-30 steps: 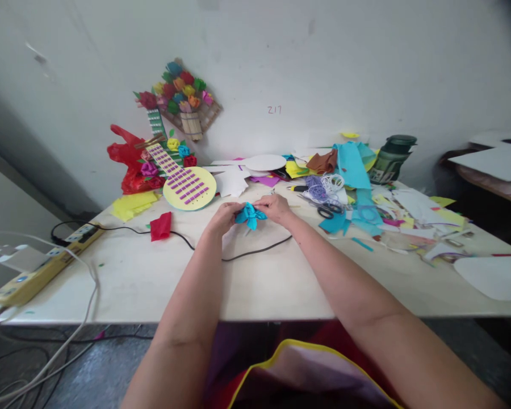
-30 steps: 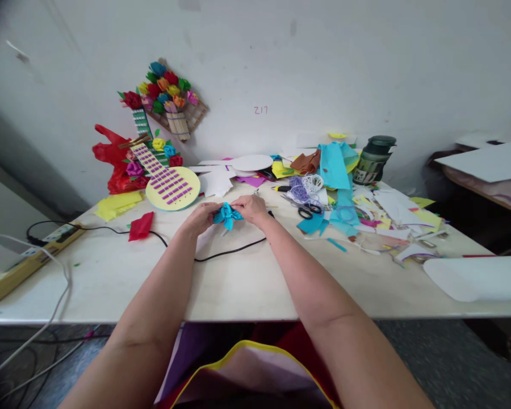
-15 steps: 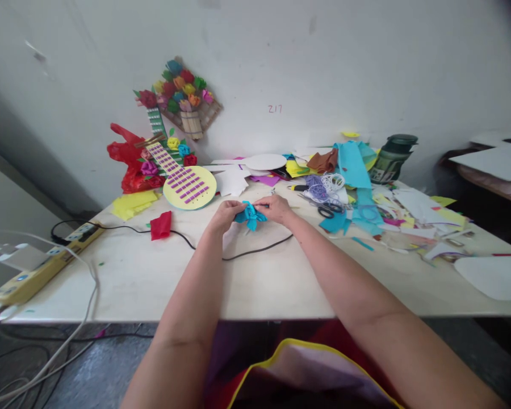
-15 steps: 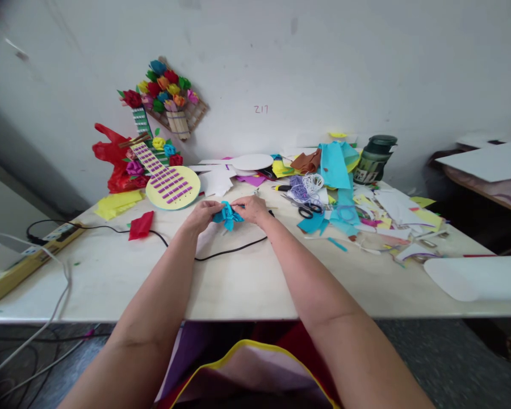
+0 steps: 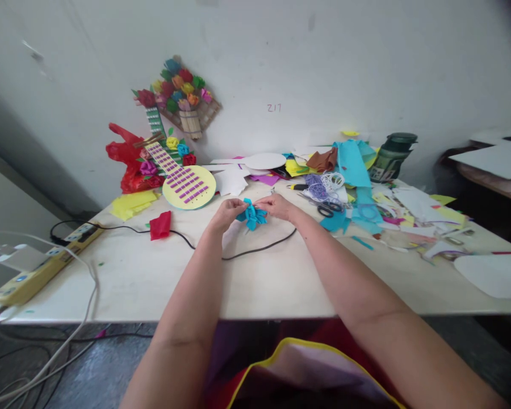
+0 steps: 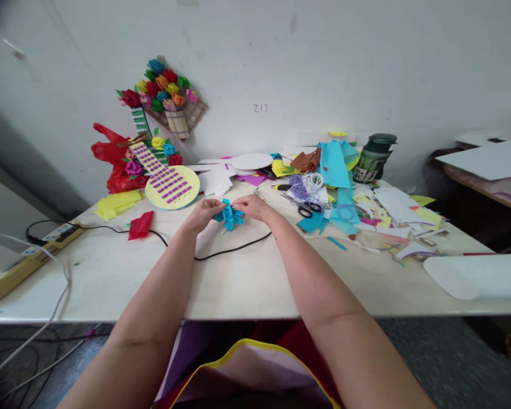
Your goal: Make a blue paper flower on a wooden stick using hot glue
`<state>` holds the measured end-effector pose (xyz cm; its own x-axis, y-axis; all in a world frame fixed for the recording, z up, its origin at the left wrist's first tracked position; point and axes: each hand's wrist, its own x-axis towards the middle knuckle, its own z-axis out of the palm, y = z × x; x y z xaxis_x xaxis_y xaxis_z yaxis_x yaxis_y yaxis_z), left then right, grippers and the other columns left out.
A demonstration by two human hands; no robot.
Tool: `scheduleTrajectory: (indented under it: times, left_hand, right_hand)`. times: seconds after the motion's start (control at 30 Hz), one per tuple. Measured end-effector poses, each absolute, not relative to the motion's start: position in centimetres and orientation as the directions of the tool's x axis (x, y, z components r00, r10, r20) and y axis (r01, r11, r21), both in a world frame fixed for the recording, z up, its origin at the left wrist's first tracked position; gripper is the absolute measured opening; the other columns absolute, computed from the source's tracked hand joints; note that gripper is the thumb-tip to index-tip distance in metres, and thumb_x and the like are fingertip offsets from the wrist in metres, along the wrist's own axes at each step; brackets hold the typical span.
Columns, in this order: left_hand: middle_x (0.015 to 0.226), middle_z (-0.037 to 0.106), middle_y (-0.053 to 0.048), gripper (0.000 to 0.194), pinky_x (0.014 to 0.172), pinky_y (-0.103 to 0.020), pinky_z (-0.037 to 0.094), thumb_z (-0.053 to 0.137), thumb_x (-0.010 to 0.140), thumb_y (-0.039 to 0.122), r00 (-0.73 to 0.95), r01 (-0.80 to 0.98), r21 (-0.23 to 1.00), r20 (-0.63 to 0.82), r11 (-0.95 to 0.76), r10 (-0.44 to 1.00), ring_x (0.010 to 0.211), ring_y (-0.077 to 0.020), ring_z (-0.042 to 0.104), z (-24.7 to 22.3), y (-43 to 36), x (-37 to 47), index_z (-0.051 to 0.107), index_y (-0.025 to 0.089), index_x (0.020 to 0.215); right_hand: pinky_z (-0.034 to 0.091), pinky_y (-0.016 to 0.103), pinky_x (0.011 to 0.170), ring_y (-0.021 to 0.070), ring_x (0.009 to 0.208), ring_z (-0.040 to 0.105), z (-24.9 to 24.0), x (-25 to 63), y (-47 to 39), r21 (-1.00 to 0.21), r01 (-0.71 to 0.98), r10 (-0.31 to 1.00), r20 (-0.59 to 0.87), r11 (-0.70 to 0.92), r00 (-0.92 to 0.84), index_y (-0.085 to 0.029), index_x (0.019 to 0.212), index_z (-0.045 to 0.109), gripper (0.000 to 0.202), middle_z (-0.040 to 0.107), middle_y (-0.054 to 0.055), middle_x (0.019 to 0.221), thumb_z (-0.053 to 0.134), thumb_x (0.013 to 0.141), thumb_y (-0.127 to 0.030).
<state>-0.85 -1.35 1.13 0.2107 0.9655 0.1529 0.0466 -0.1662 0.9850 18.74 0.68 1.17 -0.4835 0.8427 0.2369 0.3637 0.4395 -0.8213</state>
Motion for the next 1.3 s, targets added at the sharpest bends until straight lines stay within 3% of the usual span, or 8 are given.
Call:
scheduleTrajectory:
  times: [0.3, 0.43, 0.6, 0.93, 1.07, 1.2, 1.3]
  left_hand:
    - [0.049, 0.052, 0.001, 0.042, 0.046, -0.023, 0.032, 0.084, 0.054, 0.048, 0.191, 0.013, 0.985, 0.166, -0.172, 0.967, 0.046, -0.0072, 0.042, 1.2, -1.4, -0.6, 0.06, 0.013, 0.058]
    - [0.048, 0.052, 0.001, 0.042, 0.046, -0.023, 0.031, 0.084, 0.054, 0.048, 0.193, 0.001, 0.984, 0.176, -0.18, 0.965, 0.046, -0.0073, 0.043, 1.1, -1.4, -0.6, 0.058, 0.014, 0.057]
    - [0.049, 0.052, 0.001, 0.041, 0.047, -0.023, 0.032, 0.083, 0.055, 0.047, 0.178, 0.009, 0.982, 0.183, -0.188, 0.967, 0.046, -0.007, 0.043, 1.0, -1.2, -0.6, 0.058, 0.014, 0.058]
    - [0.05, 0.051, 0.002, 0.04, 0.047, -0.022, 0.032, 0.083, 0.057, 0.045, 0.177, 0.014, 0.981, 0.19, -0.195, 0.966, 0.047, -0.0072, 0.043, 0.8, -1.0, -0.6, 0.058, 0.014, 0.06]
    - [0.05, 0.051, 0.002, 0.042, 0.048, -0.023, 0.032, 0.083, 0.056, 0.048, 0.189, 0.015, 0.976, 0.21, -0.216, 0.959, 0.047, -0.007, 0.042, 0.9, -1.1, -0.6, 0.058, 0.014, 0.059]
    - [0.05, 0.05, 0.002, 0.044, 0.049, -0.023, 0.032, 0.083, 0.054, 0.051, 0.194, 0.028, 0.975, 0.213, -0.222, 0.958, 0.048, -0.0071, 0.041, 1.1, -1.4, -0.5, 0.058, 0.014, 0.059]
    - [0.051, 0.051, 0.002, 0.044, 0.05, -0.023, 0.033, 0.082, 0.055, 0.051, 0.197, 0.025, 0.972, 0.224, -0.234, 0.954, 0.049, -0.0074, 0.042, 1.2, -1.5, -0.5, 0.058, 0.015, 0.059]
  right_hand:
    - [0.047, 0.022, 0.059, 0.0102, 0.055, 0.058, 1.0, 18.7, 0.6, -0.709, 0.508, 0.863, 0.307, 0.489, -0.401, -0.018, 0.1, 0.076, 0.03, 0.07, -0.001, 0.066, 0.059, 0.076, -0.024]
    - [0.049, 0.024, 0.066, 0.0127, 0.066, 0.063, 0.9, 18.5, 0.6, -0.673, 0.542, 0.861, 0.335, 0.504, -0.384, -0.018, 0.095, 0.077, 0.026, 0.074, 0.003, 0.08, 0.06, 0.075, -0.02]
    - [0.047, 0.025, 0.068, 0.0156, 0.075, 0.065, 1.1, 18.4, 0.4, -0.602, 0.623, 0.866, 0.325, 0.499, -0.379, -0.017, 0.091, 0.075, 0.022, 0.074, 0.004, 0.081, 0.063, 0.073, -0.021]
    - [0.04, 0.026, 0.068, 0.0196, 0.083, 0.065, 2.7, 17.8, -1.6, -0.246, 0.824, 0.851, 0.279, 0.511, -0.444, -0.019, 0.098, 0.074, 0.029, 0.075, 0.007, 0.091, 0.051, 0.081, -0.02]
    - [0.041, 0.026, 0.074, 0.0204, 0.096, 0.064, 2.5, 17.7, -1.4, -0.197, 0.801, 0.814, 0.29, 0.565, -0.503, -0.02, 0.106, 0.071, 0.034, 0.073, 0.007, 0.108, 0.048, 0.081, -0.016]
    - [0.042, 0.027, 0.076, 0.0218, 0.097, 0.065, 2.5, 17.6, -1.5, -0.158, 0.808, 0.813, 0.26, 0.567, -0.52, -0.02, 0.104, 0.071, 0.033, 0.072, 0.009, 0.108, 0.047, 0.081, -0.015]
    - [0.043, 0.028, 0.078, 0.0223, 0.099, 0.065, 2.4, 17.6, -1.4, -0.2, 0.816, 0.832, 0.265, 0.542, -0.488, -0.02, 0.106, 0.07, 0.034, 0.072, 0.009, 0.109, 0.048, 0.081, -0.014]
